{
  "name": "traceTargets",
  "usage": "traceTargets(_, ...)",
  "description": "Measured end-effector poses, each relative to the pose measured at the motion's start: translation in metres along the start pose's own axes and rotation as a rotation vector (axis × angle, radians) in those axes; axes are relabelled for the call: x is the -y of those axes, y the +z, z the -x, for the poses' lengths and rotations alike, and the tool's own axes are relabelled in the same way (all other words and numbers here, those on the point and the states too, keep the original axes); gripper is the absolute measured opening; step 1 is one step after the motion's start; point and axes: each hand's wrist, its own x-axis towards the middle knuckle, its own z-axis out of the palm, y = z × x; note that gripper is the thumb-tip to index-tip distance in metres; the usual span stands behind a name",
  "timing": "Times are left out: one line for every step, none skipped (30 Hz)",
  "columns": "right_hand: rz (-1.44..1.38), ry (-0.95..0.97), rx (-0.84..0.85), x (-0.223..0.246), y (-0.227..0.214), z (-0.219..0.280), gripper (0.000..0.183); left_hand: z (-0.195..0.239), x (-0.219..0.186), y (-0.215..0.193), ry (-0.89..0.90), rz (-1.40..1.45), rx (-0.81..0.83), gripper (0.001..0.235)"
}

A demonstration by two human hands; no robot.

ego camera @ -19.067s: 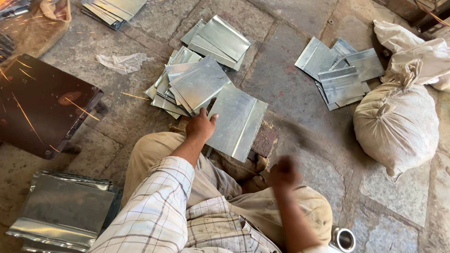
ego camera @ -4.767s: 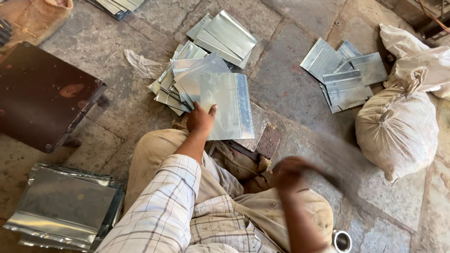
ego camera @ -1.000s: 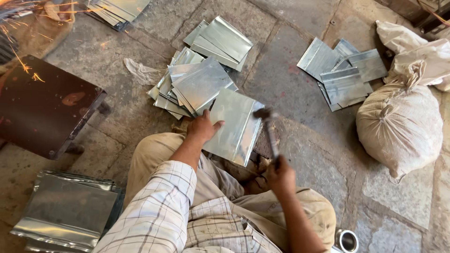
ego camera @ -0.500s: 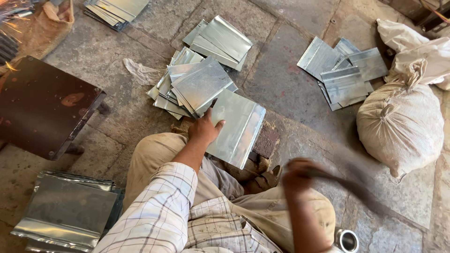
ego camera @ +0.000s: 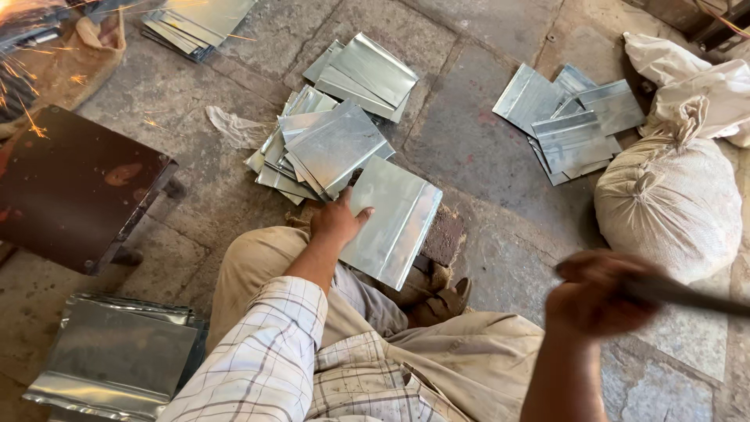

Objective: The person picks up metal sheets from a pile and strikes them with a hammer to flatten or shape them.

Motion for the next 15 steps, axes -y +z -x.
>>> traceTargets(0.078,-0.093,-0.011,-0.003,-0.003,-0.001,0.008,0.0,-0.001,-0.002,-0.014,-0.003,0.022,0.093)
traceTargets(0.146,-0.167,-0.018,-0.006,-0.006,0.006,0.008,0.002,-0.001,-0.002,-0.014,0.005,0.021,0.093)
traceTargets(0.22,-0.209,-0.016,-0.014,-0.005,0.02,0.007,0.003,0.0,-0.002,-0.014,0.012,0.02,0.094)
traceTargets(0.328,-0.221,0.029,-0.027,0.0,0.039,0.007,0.005,0.0,-0.002,-0.016,0.022,0.017,0.094)
traceTargets(0.465,-0.236,0.098,-0.04,0.005,0.061,0.007,0.008,-0.001,-0.001,-0.016,0.029,0.011,0.093)
traceTargets(0.645,-0.256,0.209,-0.052,0.011,0.087,0.007,0.01,0.0,-0.003,-0.013,0.031,0.003,0.093)
traceTargets(0.809,-0.222,0.366,-0.061,0.015,0.11,0.006,0.011,0.0,-0.004,-0.011,0.033,-0.005,0.093)
traceTargets(0.932,-0.06,0.576,-0.068,0.018,0.128,0.007,0.011,0.0,-0.006,-0.013,0.032,0.007,0.093)
traceTargets(1.061,0.516,0.89,-0.074,0.021,0.14,0.027,0.012,0.0,-0.008,-0.015,0.03,0.02,0.094)
traceTargets(1.015,0.558,0.813,-0.077,0.022,0.145,0.021,0.012,0.0,-0.008,-0.019,0.031,0.033,0.094)
traceTargets(0.968,0.6,0.736,-0.076,0.022,0.144,0.015,0.012,0.001,-0.008,-0.017,0.023,0.022,0.094)
traceTargets(0.923,0.646,0.656,-0.072,0.022,0.137,0.011,0.012,0.002,-0.007,-0.014,0.012,0.017,0.094)
traceTargets(0.896,0.638,0.584,-0.066,0.022,0.123,0.01,0.011,0.004,-0.006,-0.01,0.001,0.011,0.093)
traceTargets(0.871,0.626,0.514,-0.059,0.024,0.106,0.011,0.01,0.005,-0.004,-0.012,-0.018,0.015,0.093)
traceTargets(0.886,0.416,0.453,-0.049,0.027,0.089,0.009,0.009,0.006,-0.002,-0.013,-0.037,0.019,0.093)
